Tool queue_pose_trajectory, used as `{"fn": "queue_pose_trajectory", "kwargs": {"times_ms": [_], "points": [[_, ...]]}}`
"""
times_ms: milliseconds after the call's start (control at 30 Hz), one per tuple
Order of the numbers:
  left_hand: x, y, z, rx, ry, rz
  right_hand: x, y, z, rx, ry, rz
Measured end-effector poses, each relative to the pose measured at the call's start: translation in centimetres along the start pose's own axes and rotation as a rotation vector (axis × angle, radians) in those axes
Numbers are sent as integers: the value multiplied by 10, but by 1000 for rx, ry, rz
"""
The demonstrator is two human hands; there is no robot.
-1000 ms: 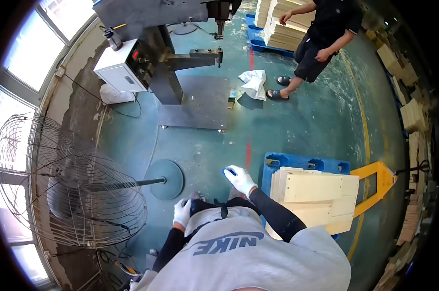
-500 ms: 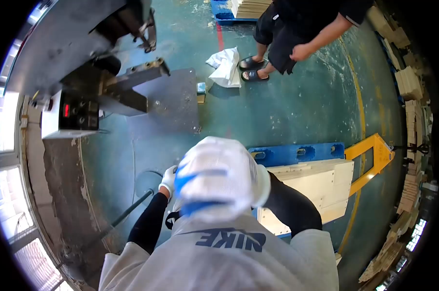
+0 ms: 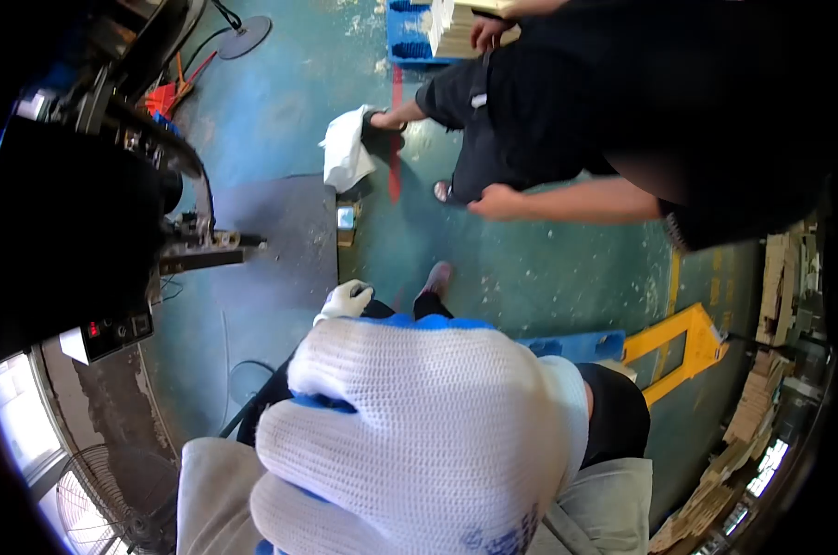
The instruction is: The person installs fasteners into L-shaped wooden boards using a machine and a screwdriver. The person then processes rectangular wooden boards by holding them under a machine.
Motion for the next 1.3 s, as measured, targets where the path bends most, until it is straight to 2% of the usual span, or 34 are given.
{"fn": "queue_pose_trajectory", "kwargs": {"times_ms": [67, 100, 133, 200, 233, 267, 300, 333, 367, 400, 433, 467, 533, 567, 600, 667, 700, 733, 767, 833, 967, 1033, 1133, 1167, 1267, 1300], "points": [[-17, -5, 23, -23, 27, -4, -18, 31, 11, 35, 22, -3], [-20, -13, 33, -37, 81, -187, -28, 43, 17, 67, 35, -3], [-31, -16, 48, -39, 27, -230, -38, 52, 24, 100, 52, 9], [-39, -10, 75, -73, 36, -130, -59, 72, 35, 155, 89, 15], [-51, -9, 86, -73, 86, -225, -73, 80, 41, 182, 98, 22], [-44, -12, 106, -76, 66, -243, -88, 86, 46, 207, 96, 21], [-46, -8, 121, -108, -61, -114, -99, 82, 47, 223, 92, 10], [-50, -3, 142, -140, -180, 19, -119, 83, 49, 225, 71, 14], [-38, -8, 165, -96, -161, -38, -148, 81, 55, 141, -3, -21], [-28, -10, 186, -52, -147, -97, -165, 77, 61, 169, -23, -28], [-32, -6, 206, -26, -159, -134, -189, 81, 68, 80, -92, 51], [-11, -11, 234, -29, -133, -178, -210, 77, 70, -26, -103, 135], [8, -6, 282, -55, -9, -153, -253, 70, 78, 77, -183, 160], [-88, 44, 257, -107, -71, -43, -265, 72, 83, 42, -203, 147], [-55, 30, 287, 30, -19, -174, -273, 76, 87, -3, -190, 141], [-54, 42, 329, -55, -98, -130, -309, 86, 92, -62, -336, 174], [-99, 62, 333, -63, -210, -50, -319, 95, 92, -78, -343, 163], [-140, 80, 330, 8, -84, -58, -332, 101, 92, -89, -423, 144], [-159, 96, 348, -10, -84, -53, -358, 112, 97, -92, -478, 153], [-181, 108, 365, -50, -158, -38, -377, 128, 90, -110, -542, 184], [-184, 110, 381, -96, -119, -113, -401, 146, 61, -90, -600, 271], [-174, 108, 385, -130, -128, 22, -408, 159, 35, -75, -654, 286], [-175, 96, 373, -195, -33, 52, -423, 180, -19, -77, -740, 283], [-144, 86, 381, -235, -19, 45, -427, 191, -35, -84, -745, 271], [-162, 54, 375, -168, 64, -122, -454, 220, -81, -105, -866, 257], [-153, 48, 380, -165, 22, -10, -462, 233, -88, -122, -871, 224]]}}
Point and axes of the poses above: each hand's wrist, its own z-axis towards the middle knuckle, its own y-axis out of the back of the hand, x = y × z, the point moved 9 cm from there along z, towards the middle knuckle, and after that the axes turned 14 degrees about -y, right-handed, at the moved point
